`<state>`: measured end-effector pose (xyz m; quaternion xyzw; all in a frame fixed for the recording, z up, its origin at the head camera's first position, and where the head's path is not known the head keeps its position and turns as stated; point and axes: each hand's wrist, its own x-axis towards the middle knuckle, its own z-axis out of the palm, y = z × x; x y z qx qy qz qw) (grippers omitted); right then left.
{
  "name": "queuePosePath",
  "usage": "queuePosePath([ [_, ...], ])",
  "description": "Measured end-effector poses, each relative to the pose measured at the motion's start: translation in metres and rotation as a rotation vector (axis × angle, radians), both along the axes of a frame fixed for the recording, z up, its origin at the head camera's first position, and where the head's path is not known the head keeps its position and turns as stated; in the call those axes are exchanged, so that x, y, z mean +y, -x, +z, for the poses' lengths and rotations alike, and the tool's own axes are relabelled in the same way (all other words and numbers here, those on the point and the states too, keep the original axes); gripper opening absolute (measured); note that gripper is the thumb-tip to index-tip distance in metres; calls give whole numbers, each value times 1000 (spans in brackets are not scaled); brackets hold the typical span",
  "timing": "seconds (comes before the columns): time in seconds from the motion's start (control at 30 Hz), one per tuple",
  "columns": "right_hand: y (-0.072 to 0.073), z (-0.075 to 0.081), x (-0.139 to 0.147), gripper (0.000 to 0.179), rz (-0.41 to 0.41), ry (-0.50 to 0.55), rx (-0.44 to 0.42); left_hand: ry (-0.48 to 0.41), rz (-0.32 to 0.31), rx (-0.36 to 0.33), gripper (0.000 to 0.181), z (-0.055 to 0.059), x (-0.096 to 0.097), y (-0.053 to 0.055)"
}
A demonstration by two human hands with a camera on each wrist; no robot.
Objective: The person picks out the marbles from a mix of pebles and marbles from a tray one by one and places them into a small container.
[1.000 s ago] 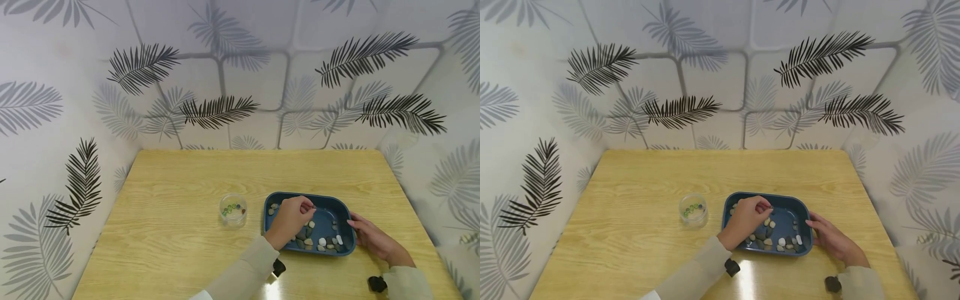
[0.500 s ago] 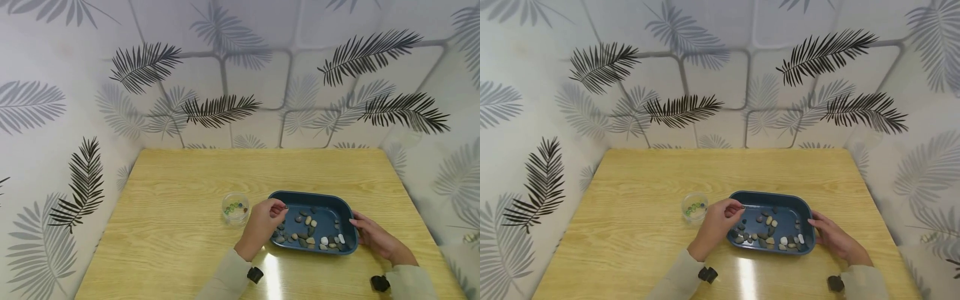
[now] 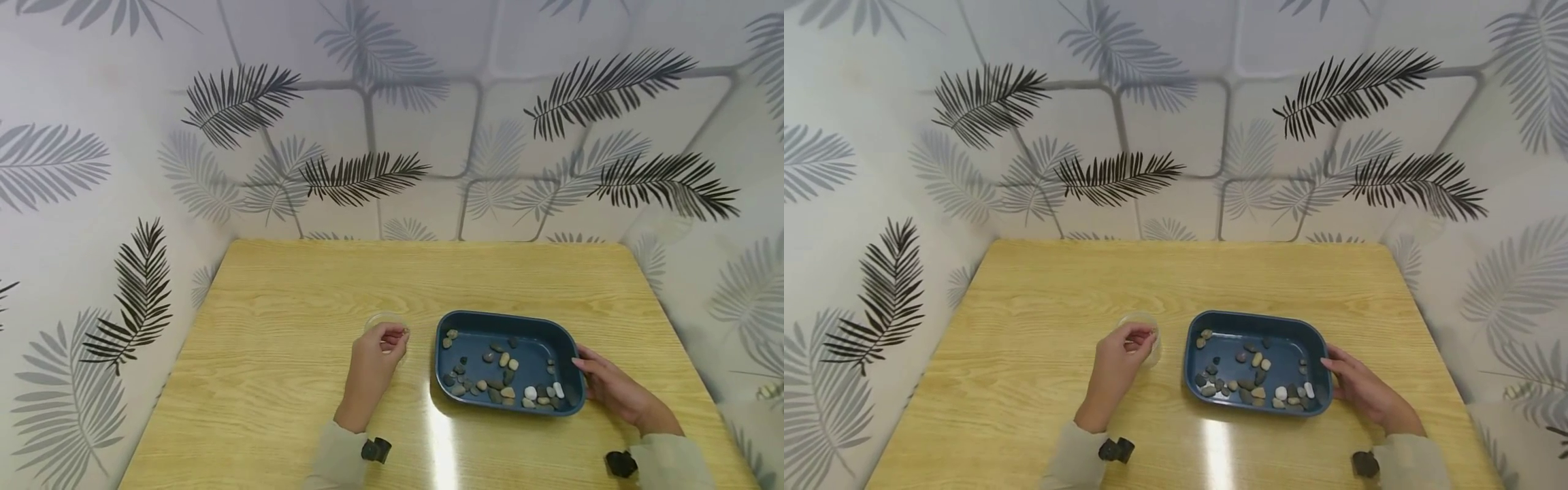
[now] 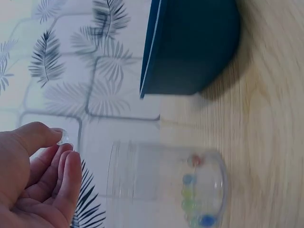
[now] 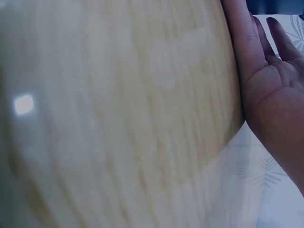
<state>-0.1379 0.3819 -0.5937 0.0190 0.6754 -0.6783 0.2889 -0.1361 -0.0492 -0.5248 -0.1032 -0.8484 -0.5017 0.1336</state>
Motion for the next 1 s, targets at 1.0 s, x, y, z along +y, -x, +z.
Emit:
queuePosePath([
  [1.0,0,2,0,63,-19,-23,-15,352,44,1,10,-8,-7,6],
])
